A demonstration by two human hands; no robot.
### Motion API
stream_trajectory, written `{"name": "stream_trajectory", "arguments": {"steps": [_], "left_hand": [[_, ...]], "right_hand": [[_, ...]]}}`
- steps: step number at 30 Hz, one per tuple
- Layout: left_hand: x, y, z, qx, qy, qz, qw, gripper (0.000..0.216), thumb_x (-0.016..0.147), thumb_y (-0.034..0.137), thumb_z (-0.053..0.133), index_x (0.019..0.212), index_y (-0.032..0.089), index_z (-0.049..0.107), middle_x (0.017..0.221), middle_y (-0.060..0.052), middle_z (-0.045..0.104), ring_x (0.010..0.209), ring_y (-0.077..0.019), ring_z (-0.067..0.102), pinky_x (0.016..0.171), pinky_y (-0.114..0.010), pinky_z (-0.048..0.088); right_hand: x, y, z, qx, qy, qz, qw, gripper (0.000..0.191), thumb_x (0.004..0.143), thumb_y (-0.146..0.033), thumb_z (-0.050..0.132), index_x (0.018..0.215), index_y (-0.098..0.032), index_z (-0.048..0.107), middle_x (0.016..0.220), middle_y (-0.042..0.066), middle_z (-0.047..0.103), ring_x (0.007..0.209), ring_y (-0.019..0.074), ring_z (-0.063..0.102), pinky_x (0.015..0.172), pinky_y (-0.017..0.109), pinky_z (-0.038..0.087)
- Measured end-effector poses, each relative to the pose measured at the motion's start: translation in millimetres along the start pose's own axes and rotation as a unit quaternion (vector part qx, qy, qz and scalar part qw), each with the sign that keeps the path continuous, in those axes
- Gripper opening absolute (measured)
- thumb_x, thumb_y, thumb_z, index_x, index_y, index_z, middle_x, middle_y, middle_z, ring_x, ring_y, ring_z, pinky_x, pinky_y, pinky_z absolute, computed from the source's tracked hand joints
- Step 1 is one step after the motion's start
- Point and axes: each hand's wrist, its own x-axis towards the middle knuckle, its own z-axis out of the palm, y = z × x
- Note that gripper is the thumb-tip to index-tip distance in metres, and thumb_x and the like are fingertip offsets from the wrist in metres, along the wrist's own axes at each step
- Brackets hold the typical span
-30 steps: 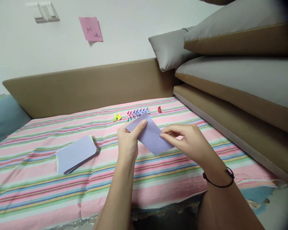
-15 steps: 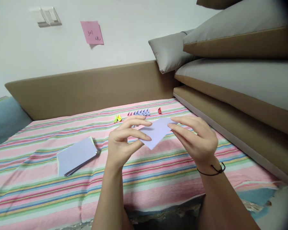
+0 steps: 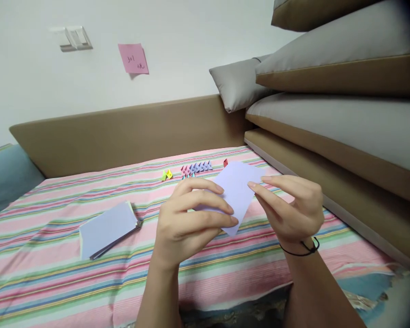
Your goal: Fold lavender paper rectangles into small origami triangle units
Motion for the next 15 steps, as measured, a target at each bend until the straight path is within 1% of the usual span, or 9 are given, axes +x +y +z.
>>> {"name": "stream_trajectory", "arguments": {"steps": [3, 6, 9, 12, 14, 15], "left_hand": [[0.1, 1.4, -0.2, 0.008, -0.005, 0.002, 1.000, 0.022, 0.075, 0.016, 0.070, 0.089, 0.032, 0.075, 0.077, 0.000, 0.074, 0.089, -0.0231, 0.064, 0.080, -0.038, 0.050], [0.9, 1.9, -0.9, 0.010, -0.007, 0.008, 1.000, 0.020, 0.074, 0.016, 0.070, 0.087, 0.031, 0.075, 0.076, 0.000, 0.074, 0.088, -0.0230, 0.064, 0.079, -0.038, 0.051], [1.8, 2.6, -2.1, 0.013, -0.005, 0.014, 1.000, 0.019, 0.076, 0.017, 0.069, 0.088, 0.031, 0.075, 0.076, 0.000, 0.074, 0.087, -0.0224, 0.063, 0.078, -0.037, 0.051], [1.8, 3.3, -2.7, 0.014, -0.005, 0.019, 1.000, 0.019, 0.076, 0.018, 0.069, 0.088, 0.032, 0.074, 0.076, 0.001, 0.074, 0.087, -0.0220, 0.063, 0.078, -0.037, 0.051], [1.4, 3.0, -1.4, 0.009, -0.002, 0.017, 1.000, 0.021, 0.075, 0.015, 0.070, 0.088, 0.031, 0.074, 0.077, 0.001, 0.074, 0.088, -0.0215, 0.063, 0.081, -0.037, 0.051], [1.2, 2.4, 0.1, 0.004, 0.011, 0.006, 1.000, 0.022, 0.073, 0.014, 0.071, 0.088, 0.030, 0.074, 0.079, 0.001, 0.074, 0.090, -0.0214, 0.063, 0.083, -0.037, 0.050]], "right_hand": [[-0.5, 0.0, -0.7, 0.010, 0.005, 0.006, 1.000, 0.041, 0.075, -0.008, 0.069, 0.105, -0.037, 0.068, 0.093, 0.001, 0.068, 0.084, 0.0204, 0.066, 0.074, 0.034, 0.056], [0.0, -0.3, -0.8, 0.022, 0.008, 0.004, 1.000, 0.046, 0.075, -0.007, 0.069, 0.110, -0.037, 0.067, 0.093, 0.002, 0.067, 0.084, 0.0212, 0.066, 0.073, 0.034, 0.056], [0.7, -1.0, -1.5, 0.015, 0.002, 0.013, 1.000, 0.041, 0.077, -0.009, 0.068, 0.105, -0.038, 0.068, 0.091, 0.001, 0.068, 0.082, 0.0206, 0.066, 0.072, 0.034, 0.057], [1.6, -1.7, -2.4, 0.015, 0.007, 0.016, 1.000, 0.036, 0.077, -0.010, 0.068, 0.101, -0.037, 0.070, 0.089, 0.001, 0.068, 0.080, 0.0204, 0.067, 0.070, 0.033, 0.057], [2.7, -2.7, -1.3, 0.019, 0.009, 0.013, 1.000, 0.034, 0.076, -0.009, 0.069, 0.098, -0.036, 0.071, 0.089, 0.002, 0.068, 0.080, 0.0203, 0.066, 0.071, 0.034, 0.056], [3.3, -3.5, 0.4, 0.023, 0.010, 0.018, 1.000, 0.033, 0.076, -0.009, 0.069, 0.096, -0.035, 0.071, 0.089, 0.002, 0.068, 0.082, 0.0203, 0.066, 0.073, 0.035, 0.055]]}}
